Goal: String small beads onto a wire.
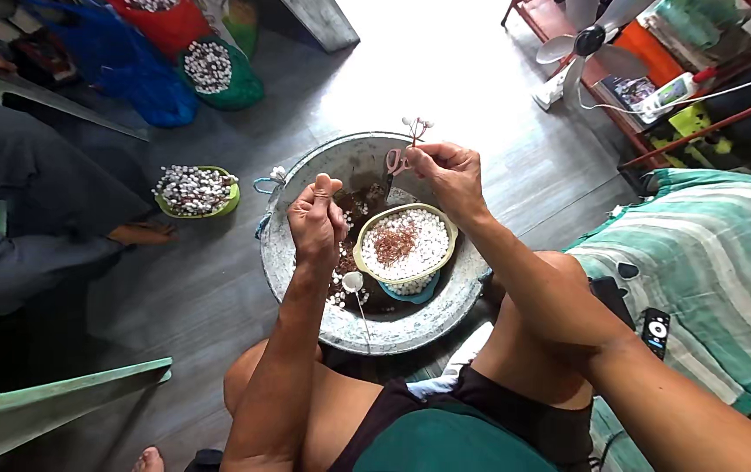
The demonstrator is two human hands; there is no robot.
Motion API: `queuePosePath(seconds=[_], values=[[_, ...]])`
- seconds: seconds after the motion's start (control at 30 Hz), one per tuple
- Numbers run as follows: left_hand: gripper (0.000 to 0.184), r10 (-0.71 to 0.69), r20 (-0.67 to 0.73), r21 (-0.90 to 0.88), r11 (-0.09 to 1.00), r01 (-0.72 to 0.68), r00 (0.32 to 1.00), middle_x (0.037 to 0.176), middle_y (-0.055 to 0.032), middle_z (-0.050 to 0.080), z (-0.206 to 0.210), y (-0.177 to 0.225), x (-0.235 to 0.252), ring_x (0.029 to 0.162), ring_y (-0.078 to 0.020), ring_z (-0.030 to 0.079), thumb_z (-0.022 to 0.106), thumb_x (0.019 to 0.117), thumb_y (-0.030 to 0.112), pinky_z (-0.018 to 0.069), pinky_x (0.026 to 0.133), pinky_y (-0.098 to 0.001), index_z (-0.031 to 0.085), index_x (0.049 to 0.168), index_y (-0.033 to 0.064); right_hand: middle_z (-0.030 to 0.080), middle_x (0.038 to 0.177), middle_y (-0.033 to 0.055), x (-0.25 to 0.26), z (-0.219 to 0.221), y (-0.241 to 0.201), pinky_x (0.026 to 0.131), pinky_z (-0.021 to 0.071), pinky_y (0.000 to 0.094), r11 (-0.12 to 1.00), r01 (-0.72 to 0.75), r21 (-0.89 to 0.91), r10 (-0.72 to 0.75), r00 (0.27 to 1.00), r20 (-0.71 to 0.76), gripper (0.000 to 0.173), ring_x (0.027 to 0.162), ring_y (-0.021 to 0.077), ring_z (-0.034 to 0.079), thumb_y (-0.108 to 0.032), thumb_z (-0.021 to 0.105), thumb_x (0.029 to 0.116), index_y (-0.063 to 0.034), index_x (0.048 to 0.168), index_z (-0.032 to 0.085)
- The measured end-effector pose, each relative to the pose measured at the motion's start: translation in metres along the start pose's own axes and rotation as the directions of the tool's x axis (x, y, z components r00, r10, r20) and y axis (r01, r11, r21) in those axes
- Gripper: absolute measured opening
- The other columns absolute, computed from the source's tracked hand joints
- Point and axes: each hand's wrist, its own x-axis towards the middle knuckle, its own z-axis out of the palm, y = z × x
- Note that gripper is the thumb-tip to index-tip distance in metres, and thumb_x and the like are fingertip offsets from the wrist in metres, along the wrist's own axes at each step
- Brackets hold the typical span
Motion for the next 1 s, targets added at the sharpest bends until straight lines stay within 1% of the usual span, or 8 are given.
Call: queuePosePath(seconds=[0.03, 0.1, 0.13, 0.2, 0.3, 0.5, 0.67, 1.0], values=[[0.022, 0.032, 0.064, 0.072, 0.997, -0.036, 0.997, 0.057, 0.0045, 0.051, -0.001, 0.002, -0.005, 0.043, -0.0058, 0.048, 0.050, 0.1099, 0.029, 0.0447, 0.041, -0.0213, 0.066, 0.109, 0.0138, 0.075, 0.086, 0.0069, 0.000, 0.000, 0.000, 0.070, 0.0601, 0.0276, 1.000, 0.000, -0.004, 0.000, 1.000, 0.006, 0.012, 0.074, 0.0115, 0.069, -0.008, 0.072, 0.0961, 0.0014, 0.102, 0.076], [0.025, 0.118, 0.225, 0.168, 0.973, -0.158, 0.967, 0.088, -0.0009, 0.069, -0.004, 0.005, -0.010, 0.068, -0.0111, 0.067, 0.050, 0.1078, 0.013, 0.0598, 0.064, -0.0279, 0.056, 0.132, 0.0119, 0.075, 0.088, 0.0068, -0.002, 0.001, 0.000, 0.071, 0.0604, 0.0275, 1.000, -0.006, -0.007, 0.007, 1.000, 0.021, 0.013, 0.075, 0.0114, 0.070, -0.008, 0.071, 0.0965, 0.0013, 0.103, 0.076], [0.028, 0.157, 0.256, 0.184, 0.961, -0.208, 0.954, 0.095, -0.0037, 0.072, -0.002, 0.006, -0.011, 0.068, -0.0128, 0.068, 0.052, 0.1064, 0.009, 0.0606, 0.063, -0.0280, 0.056, 0.134, 0.0103, 0.075, 0.088, 0.0067, -0.003, 0.003, 0.001, 0.071, 0.0602, 0.0274, 1.000, -0.012, -0.006, 0.012, 1.000, 0.024, 0.013, 0.075, 0.0113, 0.069, -0.009, 0.072, 0.0965, 0.0012, 0.103, 0.076], [0.020, 0.219, 0.267, 0.174, 0.947, -0.270, 0.939, 0.083, -0.0057, 0.071, 0.003, 0.003, -0.012, 0.055, -0.0131, 0.064, 0.054, 0.1079, 0.015, 0.0570, 0.048, -0.0265, 0.064, 0.123, 0.0075, 0.075, 0.089, 0.0069, -0.007, 0.007, 0.004, 0.071, 0.0601, 0.0281, 1.000, -0.024, -0.001, 0.024, 0.999, 0.040, 0.014, 0.075, 0.0117, 0.069, -0.009, 0.072, 0.0965, 0.0010, 0.104, 0.077], [0.021, 0.300, 0.349, 0.176, 0.909, -0.377, 0.888, 0.094, -0.0066, 0.072, 0.004, -0.004, -0.014, 0.065, -0.0149, 0.068, 0.053, 0.1068, 0.011, 0.0611, 0.060, -0.0294, 0.065, 0.124, 0.0080, 0.073, 0.090, 0.0046, -0.022, 0.013, 0.002, 0.068, 0.0586, 0.0255, 0.998, -0.041, -0.041, 0.045, 0.993, 0.108, 0.015, 0.073, 0.0103, 0.067, -0.014, 0.070, 0.0987, -0.0036, 0.109, 0.075], [0.023, 0.384, 0.188, 0.255, 0.870, -0.423, 0.904, 0.086, -0.0042, 0.070, 0.018, -0.008, -0.014, 0.059, -0.0116, 0.063, 0.063, 0.1039, 0.019, 0.0569, 0.054, -0.0252, 0.070, 0.124, 0.0105, 0.072, 0.095, 0.0044, -0.037, 0.023, -0.002, 0.064, 0.0574, 0.0234, 0.995, -0.011, -0.094, 0.027, 0.984, 0.177, 0.018, 0.070, 0.0092, 0.065, -0.014, 0.068, 0.1002, -0.0053, 0.115, 0.074], [0.025, 0.381, 0.178, 0.252, 0.874, -0.416, 0.907, 0.102, -0.0077, 0.068, 0.023, -0.008, -0.010, 0.077, -0.0135, 0.067, 0.069, 0.0989, 0.010, 0.0612, 0.068, -0.0291, 0.071, 0.123, 0.0067, 0.068, 0.092, 0.0048, -0.045, 0.027, 0.005, 0.061, 0.0558, 0.0223, 0.991, 0.056, -0.125, -0.032, 0.982, 0.188, 0.015, 0.069, 0.0090, 0.063, -0.011, 0.069, 0.0985, -0.0033, 0.111, 0.074], [0.017, 0.352, 0.262, 0.200, 0.891, -0.407, 0.899, 0.092, -0.0074, 0.068, 0.025, -0.011, -0.008, 0.063, -0.0122, 0.061, 0.066, 0.1000, 0.007, 0.0544, 0.055, -0.0243, 0.068, 0.116, 0.0056, 0.069, 0.091, 0.0054, -0.043, 0.029, 0.013, 0.063, 0.0563, 0.0243, 0.984, 0.067, -0.163, -0.043, 0.989, 0.145, 0.015, 0.072, 0.0102, 0.064, -0.012, 0.069, 0.0990, -0.0027, 0.109, 0.075]])
